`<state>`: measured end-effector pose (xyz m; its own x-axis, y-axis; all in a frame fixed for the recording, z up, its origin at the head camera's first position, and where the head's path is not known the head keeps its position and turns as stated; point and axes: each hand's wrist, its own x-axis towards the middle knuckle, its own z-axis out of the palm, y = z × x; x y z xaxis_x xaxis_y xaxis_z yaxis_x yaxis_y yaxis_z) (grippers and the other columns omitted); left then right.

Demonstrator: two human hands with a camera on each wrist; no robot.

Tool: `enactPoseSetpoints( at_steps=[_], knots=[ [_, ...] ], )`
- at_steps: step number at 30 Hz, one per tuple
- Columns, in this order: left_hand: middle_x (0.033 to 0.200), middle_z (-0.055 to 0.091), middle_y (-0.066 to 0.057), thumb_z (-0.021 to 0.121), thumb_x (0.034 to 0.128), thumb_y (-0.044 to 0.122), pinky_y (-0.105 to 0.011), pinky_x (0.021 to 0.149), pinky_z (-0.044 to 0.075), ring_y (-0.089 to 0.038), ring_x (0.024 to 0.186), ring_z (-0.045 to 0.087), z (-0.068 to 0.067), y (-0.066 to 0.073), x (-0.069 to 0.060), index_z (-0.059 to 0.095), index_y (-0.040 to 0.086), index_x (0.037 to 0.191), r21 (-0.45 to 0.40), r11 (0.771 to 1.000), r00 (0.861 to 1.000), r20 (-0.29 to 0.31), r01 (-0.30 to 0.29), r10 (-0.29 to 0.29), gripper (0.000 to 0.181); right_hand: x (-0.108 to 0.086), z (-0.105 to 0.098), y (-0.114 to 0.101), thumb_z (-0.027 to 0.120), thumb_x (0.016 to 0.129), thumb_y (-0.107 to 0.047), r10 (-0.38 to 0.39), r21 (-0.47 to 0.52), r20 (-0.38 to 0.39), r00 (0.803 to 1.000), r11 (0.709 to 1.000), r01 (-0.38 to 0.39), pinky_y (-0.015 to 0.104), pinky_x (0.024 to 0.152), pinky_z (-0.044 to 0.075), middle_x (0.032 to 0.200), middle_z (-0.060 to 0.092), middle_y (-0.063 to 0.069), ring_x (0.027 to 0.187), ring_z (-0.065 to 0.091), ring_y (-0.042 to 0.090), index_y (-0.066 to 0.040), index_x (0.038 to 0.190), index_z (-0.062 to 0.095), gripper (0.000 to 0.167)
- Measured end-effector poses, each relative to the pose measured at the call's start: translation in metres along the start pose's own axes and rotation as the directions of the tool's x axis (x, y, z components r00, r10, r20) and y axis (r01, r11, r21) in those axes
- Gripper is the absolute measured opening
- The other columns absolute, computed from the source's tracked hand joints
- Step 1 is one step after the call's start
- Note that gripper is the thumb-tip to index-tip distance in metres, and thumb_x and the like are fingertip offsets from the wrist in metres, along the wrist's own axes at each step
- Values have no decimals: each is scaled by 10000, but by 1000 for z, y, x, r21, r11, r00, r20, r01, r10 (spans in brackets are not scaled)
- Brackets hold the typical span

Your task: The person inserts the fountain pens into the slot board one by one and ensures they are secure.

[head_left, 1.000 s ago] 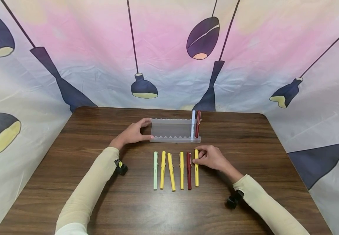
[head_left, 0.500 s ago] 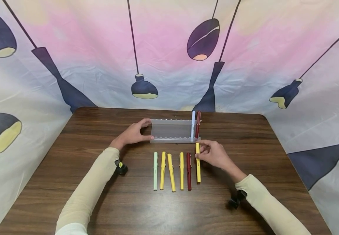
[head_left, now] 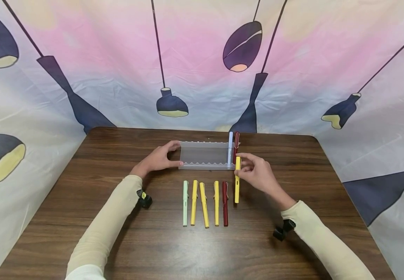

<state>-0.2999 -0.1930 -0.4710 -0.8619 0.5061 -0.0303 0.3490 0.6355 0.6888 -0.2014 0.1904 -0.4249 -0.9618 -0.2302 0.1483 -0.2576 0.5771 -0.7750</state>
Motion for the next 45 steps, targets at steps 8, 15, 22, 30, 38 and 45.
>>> enactPoseSetpoints(
  at_steps=[8, 15, 22, 30, 38, 45],
  knots=[
    [1600, 418, -131, 789, 876, 506, -540, 1195, 317, -296, 1472, 410, -1, 1, 0, 308, 104, 1584, 3, 1000, 1000, -6, -3, 3, 946, 10, -4, -8, 846, 852, -129, -50, 5, -94, 994, 999, 51, 265, 696, 572, 954, 773, 66, 792, 698, 166, -99, 1349, 661, 531],
    [1597, 421, -140, 794, 874, 498, -547, 1194, 316, -306, 1471, 409, 0, 1, -1, 312, 90, 1582, -5, 1000, 1000, -5, -1, 1, 948, 21, -3, -11, 816, 891, -133, -92, 22, -157, 983, 995, 97, 314, 733, 594, 965, 778, 69, 843, 737, 189, -113, 1339, 679, 469],
    [1600, 420, -120, 788, 874, 513, -538, 1196, 317, -290, 1474, 407, 1, -2, -1, 317, 123, 1582, -11, 1000, 1000, -8, 5, -5, 936, 34, -1, -16, 784, 927, -162, -152, -18, -207, 966, 988, 151, 282, 687, 558, 960, 780, 66, 804, 720, 189, -132, 1335, 699, 419],
    [1596, 423, -132, 792, 876, 500, -550, 1190, 322, -305, 1469, 413, 1, 0, -1, 320, 104, 1581, -15, 1000, 1000, -10, -5, 5, 936, 48, -2, -22, 781, 929, -166, -165, -31, -247, 955, 986, 162, 362, 710, 586, 946, 774, 72, 809, 732, 202, -139, 1307, 713, 385],
    [1593, 427, -133, 792, 876, 500, -544, 1190, 326, -301, 1468, 416, 2, -1, 0, 321, 100, 1582, -17, 1000, 1000, -11, -13, 13, 938, 64, 1, -21, 779, 930, -161, -218, -75, -264, 940, 976, 205, 386, 727, 587, 943, 754, 70, 801, 712, 195, -116, 1294, 703, 375],
    [1595, 425, -128, 793, 873, 503, -543, 1192, 323, -296, 1472, 410, 2, -2, -1, 322, 108, 1582, -17, 1000, 1000, -12, -7, 6, 938, 77, 7, -16, 777, 936, -194, -248, -106, -301, 921, 968, 226, 338, 661, 540, 920, 732, 63, 773, 690, 177, -124, 1297, 686, 379]
  ],
)
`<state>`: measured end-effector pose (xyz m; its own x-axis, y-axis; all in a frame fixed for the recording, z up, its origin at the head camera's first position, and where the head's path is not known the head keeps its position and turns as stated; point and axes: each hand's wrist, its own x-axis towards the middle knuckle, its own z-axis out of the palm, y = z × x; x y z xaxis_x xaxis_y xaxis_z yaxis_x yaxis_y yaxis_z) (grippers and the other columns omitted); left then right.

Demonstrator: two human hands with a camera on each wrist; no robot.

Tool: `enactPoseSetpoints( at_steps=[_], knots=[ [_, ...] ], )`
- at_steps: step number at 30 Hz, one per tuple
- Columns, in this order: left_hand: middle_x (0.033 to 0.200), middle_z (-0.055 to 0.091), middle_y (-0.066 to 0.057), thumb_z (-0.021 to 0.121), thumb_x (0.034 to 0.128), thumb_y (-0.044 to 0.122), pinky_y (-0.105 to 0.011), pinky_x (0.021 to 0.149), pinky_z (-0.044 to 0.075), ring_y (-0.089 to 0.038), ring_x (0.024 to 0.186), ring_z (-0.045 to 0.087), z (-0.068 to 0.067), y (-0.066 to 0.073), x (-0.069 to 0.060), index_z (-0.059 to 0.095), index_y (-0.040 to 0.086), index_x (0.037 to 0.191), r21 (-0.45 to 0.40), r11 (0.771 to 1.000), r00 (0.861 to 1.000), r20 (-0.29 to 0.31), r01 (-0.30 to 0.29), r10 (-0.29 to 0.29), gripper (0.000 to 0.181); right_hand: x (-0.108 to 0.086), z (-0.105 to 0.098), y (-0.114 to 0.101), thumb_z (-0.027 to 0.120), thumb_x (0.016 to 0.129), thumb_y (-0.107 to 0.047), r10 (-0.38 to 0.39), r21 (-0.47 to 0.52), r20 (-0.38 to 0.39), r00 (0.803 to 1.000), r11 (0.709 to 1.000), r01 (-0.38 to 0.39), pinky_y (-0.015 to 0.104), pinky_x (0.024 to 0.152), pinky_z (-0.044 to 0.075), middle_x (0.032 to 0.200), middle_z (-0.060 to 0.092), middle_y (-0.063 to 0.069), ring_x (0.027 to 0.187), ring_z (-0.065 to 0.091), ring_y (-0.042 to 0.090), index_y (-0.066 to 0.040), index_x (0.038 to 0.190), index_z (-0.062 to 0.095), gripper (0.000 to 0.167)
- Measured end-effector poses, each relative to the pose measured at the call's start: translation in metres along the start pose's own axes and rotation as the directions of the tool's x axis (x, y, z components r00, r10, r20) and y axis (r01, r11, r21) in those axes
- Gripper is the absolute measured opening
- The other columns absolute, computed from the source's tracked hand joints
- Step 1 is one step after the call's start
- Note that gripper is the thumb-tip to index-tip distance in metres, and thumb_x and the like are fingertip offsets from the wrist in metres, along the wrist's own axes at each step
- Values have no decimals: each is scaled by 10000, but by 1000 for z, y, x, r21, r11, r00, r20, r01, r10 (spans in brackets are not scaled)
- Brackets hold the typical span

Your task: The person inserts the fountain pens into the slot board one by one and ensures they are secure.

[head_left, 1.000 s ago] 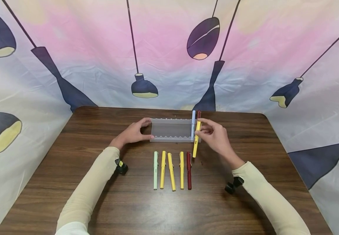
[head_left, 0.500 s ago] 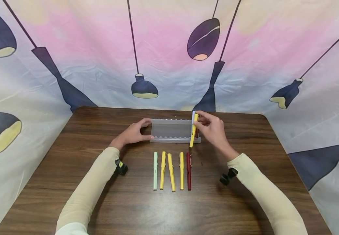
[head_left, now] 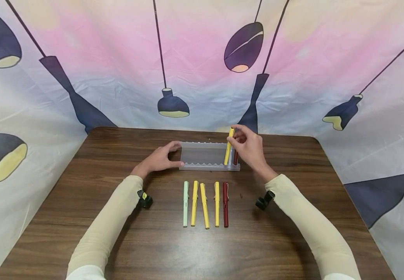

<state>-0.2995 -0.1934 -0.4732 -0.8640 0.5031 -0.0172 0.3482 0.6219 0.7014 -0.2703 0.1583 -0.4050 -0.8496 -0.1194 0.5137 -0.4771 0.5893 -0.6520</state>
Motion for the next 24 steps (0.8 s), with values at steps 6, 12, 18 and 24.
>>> enactPoseSetpoints(
  at_steps=[6, 12, 18, 24],
  knots=[
    [1588, 430, -156, 792, 865, 527, -557, 1185, 324, -322, 1464, 417, 1, 1, 0, 317, 79, 1582, 17, 1000, 1000, 3, -7, 7, 969, 2, 9, 9, 784, 931, -202, 12, 2, -6, 1000, 1000, -12, 323, 635, 524, 912, 721, 66, 770, 693, 175, -130, 1277, 687, 366],
    [1590, 429, -146, 790, 867, 527, -547, 1186, 328, -313, 1463, 421, 1, -1, 2, 315, 93, 1584, 25, 1000, 1000, 2, -1, 1, 964, 2, 15, 14, 775, 939, -214, 11, 3, -9, 1000, 1000, -11, 340, 649, 532, 925, 721, 68, 780, 692, 180, -133, 1282, 684, 365],
    [1595, 424, -137, 792, 871, 511, -542, 1193, 319, -302, 1469, 413, 1, -1, 3, 310, 104, 1587, 15, 1000, 1000, 7, 6, -6, 954, -1, 19, 19, 780, 934, -201, 13, 3, 4, 1000, 1000, -13, 376, 672, 561, 933, 729, 82, 782, 702, 192, -114, 1282, 687, 370],
    [1594, 427, -128, 784, 857, 562, -540, 1193, 319, -298, 1467, 416, 0, -1, 3, 313, 115, 1587, 16, 1000, 1000, 7, 10, -10, 976, -3, 22, 21, 787, 928, -201, 4, -14, 18, 1000, 1000, -4, 411, 684, 570, 923, 734, 85, 772, 707, 201, -83, 1266, 695, 370]
  ],
)
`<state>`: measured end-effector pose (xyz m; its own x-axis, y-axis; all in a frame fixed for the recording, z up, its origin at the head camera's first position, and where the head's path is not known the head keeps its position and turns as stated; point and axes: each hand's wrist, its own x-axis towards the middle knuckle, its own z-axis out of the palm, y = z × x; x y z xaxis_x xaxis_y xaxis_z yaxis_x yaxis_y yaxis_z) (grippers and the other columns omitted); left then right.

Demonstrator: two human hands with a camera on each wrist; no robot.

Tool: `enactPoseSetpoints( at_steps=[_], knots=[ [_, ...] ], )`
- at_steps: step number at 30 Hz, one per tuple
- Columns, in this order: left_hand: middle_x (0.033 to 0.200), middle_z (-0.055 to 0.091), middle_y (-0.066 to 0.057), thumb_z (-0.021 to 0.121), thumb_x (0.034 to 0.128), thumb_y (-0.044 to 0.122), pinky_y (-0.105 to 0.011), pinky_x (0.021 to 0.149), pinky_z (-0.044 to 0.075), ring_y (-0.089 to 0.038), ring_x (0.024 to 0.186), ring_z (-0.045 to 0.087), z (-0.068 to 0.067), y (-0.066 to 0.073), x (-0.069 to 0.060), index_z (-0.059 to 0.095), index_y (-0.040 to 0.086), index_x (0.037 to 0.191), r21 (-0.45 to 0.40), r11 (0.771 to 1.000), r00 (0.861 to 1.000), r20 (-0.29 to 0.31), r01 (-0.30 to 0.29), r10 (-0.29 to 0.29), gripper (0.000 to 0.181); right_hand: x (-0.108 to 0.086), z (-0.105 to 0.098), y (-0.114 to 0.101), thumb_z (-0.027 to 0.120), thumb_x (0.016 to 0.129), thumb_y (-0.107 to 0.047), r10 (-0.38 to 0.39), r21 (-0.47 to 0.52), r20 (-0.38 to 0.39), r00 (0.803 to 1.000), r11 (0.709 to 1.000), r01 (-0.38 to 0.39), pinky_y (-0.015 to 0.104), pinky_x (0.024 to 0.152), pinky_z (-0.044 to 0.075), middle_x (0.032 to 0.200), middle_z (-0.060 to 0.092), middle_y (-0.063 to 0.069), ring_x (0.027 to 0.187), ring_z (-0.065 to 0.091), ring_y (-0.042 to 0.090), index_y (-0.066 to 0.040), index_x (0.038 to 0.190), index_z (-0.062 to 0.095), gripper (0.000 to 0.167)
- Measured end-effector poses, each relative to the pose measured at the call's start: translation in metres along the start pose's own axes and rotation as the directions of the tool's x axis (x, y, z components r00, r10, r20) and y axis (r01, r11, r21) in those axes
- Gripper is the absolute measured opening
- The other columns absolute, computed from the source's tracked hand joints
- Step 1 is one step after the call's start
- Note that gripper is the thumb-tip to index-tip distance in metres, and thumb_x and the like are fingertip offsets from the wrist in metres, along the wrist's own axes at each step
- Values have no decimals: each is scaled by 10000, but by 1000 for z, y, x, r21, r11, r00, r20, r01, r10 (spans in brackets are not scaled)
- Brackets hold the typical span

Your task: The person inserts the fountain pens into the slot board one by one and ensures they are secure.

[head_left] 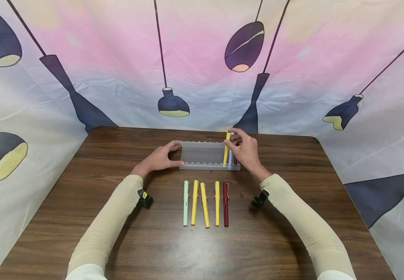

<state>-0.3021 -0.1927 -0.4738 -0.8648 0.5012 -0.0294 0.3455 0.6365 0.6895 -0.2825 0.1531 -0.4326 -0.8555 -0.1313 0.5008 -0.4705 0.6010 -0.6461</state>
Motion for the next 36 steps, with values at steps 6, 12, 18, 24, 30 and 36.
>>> enactPoseSetpoints(
  at_steps=[6, 12, 18, 24, 30, 36],
  knots=[
    [1595, 426, -127, 788, 867, 533, -537, 1196, 314, -295, 1471, 411, 0, 2, -1, 316, 114, 1584, -4, 1000, 1000, 1, 2, -2, 956, -3, 2, 1, 793, 923, -225, -27, -50, -1, 1000, 998, 27, 425, 681, 565, 891, 734, 77, 741, 703, 200, -75, 1248, 706, 368],
    [1593, 424, -150, 793, 877, 491, -554, 1190, 316, -320, 1466, 414, -1, 5, -3, 308, 95, 1588, 0, 1000, 1000, 2, -2, 2, 947, -2, 4, 0, 808, 909, -255, -33, -98, 4, 999, 995, 33, 438, 700, 552, 879, 734, 74, 738, 697, 203, -75, 1243, 717, 390],
    [1598, 420, -134, 793, 876, 494, -544, 1191, 320, -306, 1470, 411, 0, 4, -2, 316, 108, 1586, -7, 1000, 1000, 2, -1, 1, 938, -2, 3, -2, 813, 902, -247, -46, -129, 15, 999, 990, 48, 447, 695, 560, 907, 745, 86, 743, 698, 205, -77, 1263, 719, 411],
    [1596, 428, -118, 790, 874, 511, -532, 1193, 324, -288, 1470, 413, 0, 3, -3, 320, 126, 1585, -12, 1000, 1000, -4, -6, 6, 935, -2, 2, -2, 745, 917, -135, -77, -152, 13, 997, 985, 78, 448, 701, 569, 924, 754, 103, 733, 703, 210, -49, 1273, 716, 367],
    [1601, 420, -116, 790, 882, 489, -531, 1197, 317, -285, 1476, 405, 0, 4, -4, 315, 126, 1588, -18, 1000, 1000, 1, 1, -1, 925, -1, 2, -2, 772, 913, -136, -74, -168, 12, 997, 983, 75, 444, 716, 585, 916, 751, 110, 749, 717, 215, -33, 1266, 717, 372],
    [1604, 416, -112, 793, 884, 474, -533, 1199, 313, -284, 1478, 402, 0, 3, -3, 309, 128, 1592, -19, 1000, 1000, -1, 3, -3, 924, 1, 1, -4, 782, 907, -133, -55, -176, 30, 998, 983, 59, 450, 729, 577, 921, 740, 111, 756, 712, 224, -37, 1278, 712, 390]
  ],
)
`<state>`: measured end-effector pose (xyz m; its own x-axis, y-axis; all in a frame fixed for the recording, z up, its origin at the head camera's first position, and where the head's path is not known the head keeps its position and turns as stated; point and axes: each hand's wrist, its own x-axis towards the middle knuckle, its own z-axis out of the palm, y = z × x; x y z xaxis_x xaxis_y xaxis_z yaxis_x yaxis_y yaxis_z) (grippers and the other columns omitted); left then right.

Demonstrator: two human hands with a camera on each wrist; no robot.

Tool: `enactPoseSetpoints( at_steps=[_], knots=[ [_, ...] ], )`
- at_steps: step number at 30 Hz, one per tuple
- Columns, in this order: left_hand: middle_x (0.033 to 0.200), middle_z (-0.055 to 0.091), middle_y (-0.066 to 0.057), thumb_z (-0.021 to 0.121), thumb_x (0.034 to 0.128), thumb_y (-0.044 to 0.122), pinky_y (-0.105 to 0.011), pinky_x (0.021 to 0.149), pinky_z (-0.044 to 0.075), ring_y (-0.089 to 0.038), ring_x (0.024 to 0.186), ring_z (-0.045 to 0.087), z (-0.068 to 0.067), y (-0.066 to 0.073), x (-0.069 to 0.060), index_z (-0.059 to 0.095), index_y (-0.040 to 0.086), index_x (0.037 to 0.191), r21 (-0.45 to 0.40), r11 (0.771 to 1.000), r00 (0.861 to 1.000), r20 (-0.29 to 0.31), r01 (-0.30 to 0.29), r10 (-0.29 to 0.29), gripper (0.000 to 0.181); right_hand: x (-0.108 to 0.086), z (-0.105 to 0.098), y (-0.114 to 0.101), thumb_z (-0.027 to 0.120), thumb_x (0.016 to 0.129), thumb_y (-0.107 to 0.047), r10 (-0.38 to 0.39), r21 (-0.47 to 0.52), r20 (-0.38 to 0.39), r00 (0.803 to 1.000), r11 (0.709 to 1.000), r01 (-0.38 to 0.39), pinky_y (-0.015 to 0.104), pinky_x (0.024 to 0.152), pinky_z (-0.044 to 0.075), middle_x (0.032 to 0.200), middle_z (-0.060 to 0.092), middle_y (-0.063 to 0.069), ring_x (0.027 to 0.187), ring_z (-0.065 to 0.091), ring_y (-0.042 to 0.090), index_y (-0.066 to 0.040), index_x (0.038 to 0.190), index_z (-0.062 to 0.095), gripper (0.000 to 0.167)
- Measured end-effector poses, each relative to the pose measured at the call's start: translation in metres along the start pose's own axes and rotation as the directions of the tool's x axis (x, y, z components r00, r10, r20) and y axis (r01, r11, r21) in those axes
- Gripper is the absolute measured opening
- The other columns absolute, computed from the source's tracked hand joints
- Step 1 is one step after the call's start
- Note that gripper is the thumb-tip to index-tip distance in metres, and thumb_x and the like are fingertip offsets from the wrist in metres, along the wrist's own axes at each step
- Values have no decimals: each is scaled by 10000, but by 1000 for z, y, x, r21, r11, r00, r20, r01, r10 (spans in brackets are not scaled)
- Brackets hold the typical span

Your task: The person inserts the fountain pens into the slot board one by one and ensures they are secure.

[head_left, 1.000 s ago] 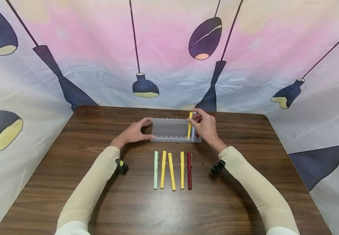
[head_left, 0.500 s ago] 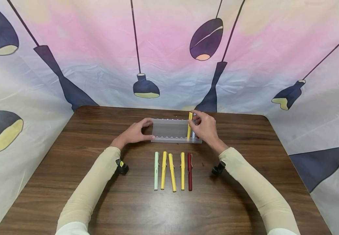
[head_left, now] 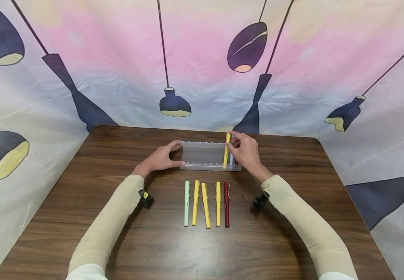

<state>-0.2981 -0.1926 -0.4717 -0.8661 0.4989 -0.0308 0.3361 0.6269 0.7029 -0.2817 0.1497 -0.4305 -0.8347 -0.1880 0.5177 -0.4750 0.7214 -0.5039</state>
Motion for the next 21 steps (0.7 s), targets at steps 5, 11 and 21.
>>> enactPoseSetpoints(
  at_steps=[5, 11, 21],
  knots=[
    [1601, 420, -113, 795, 882, 474, -533, 1199, 313, -285, 1476, 405, 0, 0, 0, 310, 128, 1592, -2, 1000, 1000, -2, -3, 3, 927, 1, -1, 1, 787, 902, -128, 16, -6, 15, 1000, 1000, -15, 448, 740, 578, 917, 737, 106, 758, 714, 225, -37, 1284, 710, 400],
    [1601, 422, -111, 790, 877, 500, -531, 1198, 316, -282, 1475, 407, 1, -1, 1, 298, 126, 1598, 10, 1000, 1000, -1, -1, 1, 949, 1, -6, 0, 763, 915, -111, 6, 10, 16, 1000, 1000, -6, 436, 726, 583, 904, 734, 101, 753, 712, 216, -39, 1277, 714, 372],
    [1603, 416, -118, 784, 866, 541, -543, 1198, 308, -290, 1475, 405, 1, -4, 2, 298, 119, 1597, -3, 1000, 1000, 2, -11, 11, 974, -10, -22, -2, 791, 907, -164, -5, 79, 23, 1000, 997, 3, 420, 681, 587, 870, 743, 97, 726, 706, 208, -19, 1233, 731, 363]
  ],
)
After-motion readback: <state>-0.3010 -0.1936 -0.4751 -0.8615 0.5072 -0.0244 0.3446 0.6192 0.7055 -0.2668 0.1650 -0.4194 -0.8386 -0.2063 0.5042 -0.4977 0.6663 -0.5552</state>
